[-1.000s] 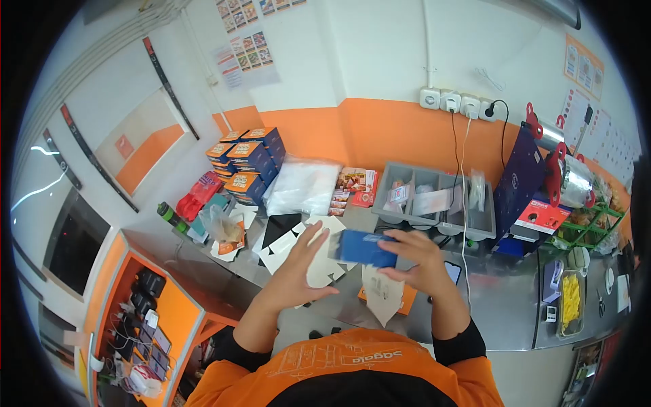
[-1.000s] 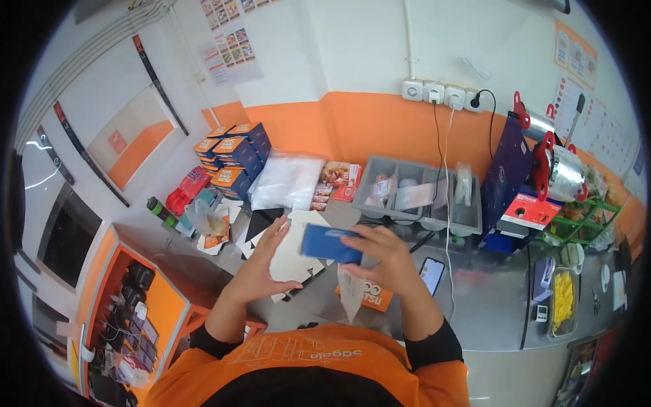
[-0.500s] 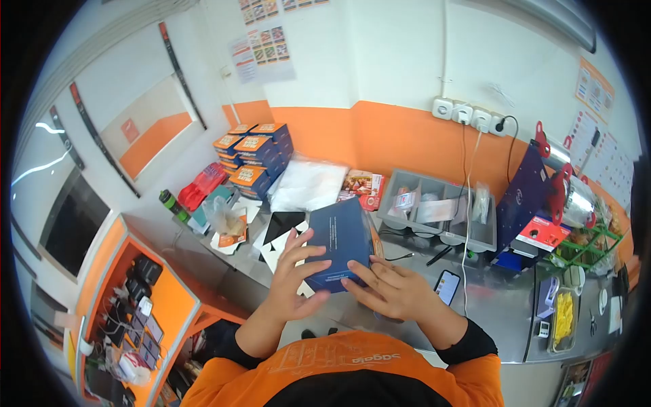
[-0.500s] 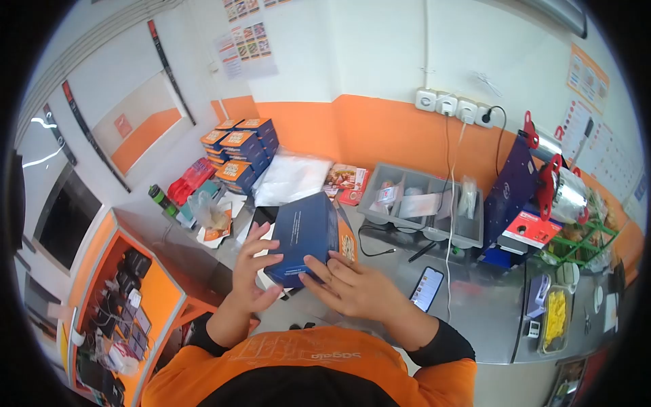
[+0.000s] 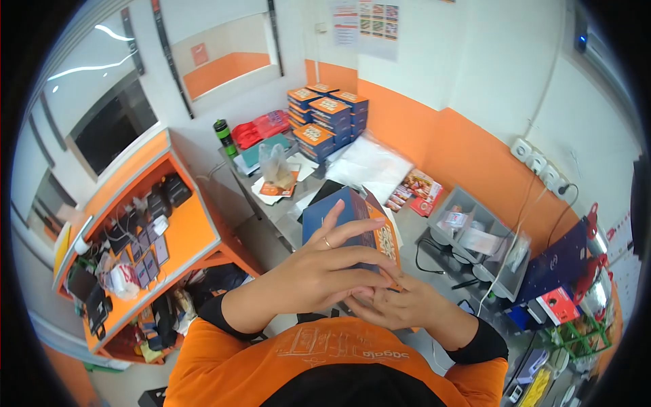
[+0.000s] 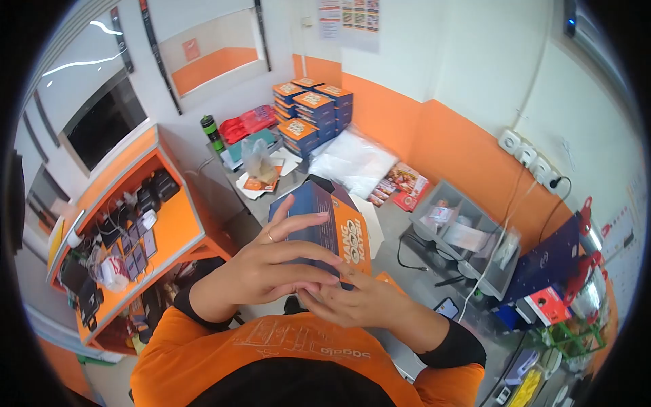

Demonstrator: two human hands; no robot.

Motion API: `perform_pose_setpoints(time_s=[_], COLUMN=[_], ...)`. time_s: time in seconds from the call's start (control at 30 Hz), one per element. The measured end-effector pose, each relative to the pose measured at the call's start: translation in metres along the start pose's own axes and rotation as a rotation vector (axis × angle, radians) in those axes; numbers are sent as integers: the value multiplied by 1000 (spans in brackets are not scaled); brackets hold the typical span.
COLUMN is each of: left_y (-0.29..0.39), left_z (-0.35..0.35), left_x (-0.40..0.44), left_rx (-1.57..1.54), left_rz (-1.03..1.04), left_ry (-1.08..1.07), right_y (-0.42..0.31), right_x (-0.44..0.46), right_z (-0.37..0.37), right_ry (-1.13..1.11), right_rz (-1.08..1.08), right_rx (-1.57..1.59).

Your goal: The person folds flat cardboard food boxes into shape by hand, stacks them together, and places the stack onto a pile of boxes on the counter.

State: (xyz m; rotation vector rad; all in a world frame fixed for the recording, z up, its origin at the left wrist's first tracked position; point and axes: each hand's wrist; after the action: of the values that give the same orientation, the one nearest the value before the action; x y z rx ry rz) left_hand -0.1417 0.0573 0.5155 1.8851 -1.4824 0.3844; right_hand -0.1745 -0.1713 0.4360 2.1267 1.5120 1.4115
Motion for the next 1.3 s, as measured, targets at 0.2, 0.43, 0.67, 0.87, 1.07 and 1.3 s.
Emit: perform_pose_setpoints(time_s=[0.2, 0.43, 0.67, 0.87, 1.07, 1.3], left_y=[5, 10, 10, -82, -99, -102], left_z=[-18, -33, -57, -33, 89, 50], left_x=[-19, -41, -88, -276, -449, -383], left_rx=[39, 114, 278, 216, 1092, 564], left_rz=[-102, -151, -395, -1234, -1733, -1491], left_ry=[17, 65, 255, 633, 162, 426], right_y=[-1, 0, 11, 5, -1, 8], right_x=[12, 28, 63, 65, 65, 69], right_z=[26, 49, 45, 57, 71, 93], right_ry=[59, 78, -28, 20, -6, -208], right_rz=[-74, -174, -250, -209, -172, 47], right_rx=[131, 231, 296, 396, 481, 704])
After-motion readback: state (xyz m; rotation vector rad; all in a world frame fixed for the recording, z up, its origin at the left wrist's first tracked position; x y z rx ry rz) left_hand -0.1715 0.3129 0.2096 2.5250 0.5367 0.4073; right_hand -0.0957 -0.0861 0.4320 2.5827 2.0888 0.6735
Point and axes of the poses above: each hand's wrist, its own x-axis towards the middle knuckle, its own z-axis out of the palm, y = z × x, and after that the axes turned 2 degrees about -x, right-handed
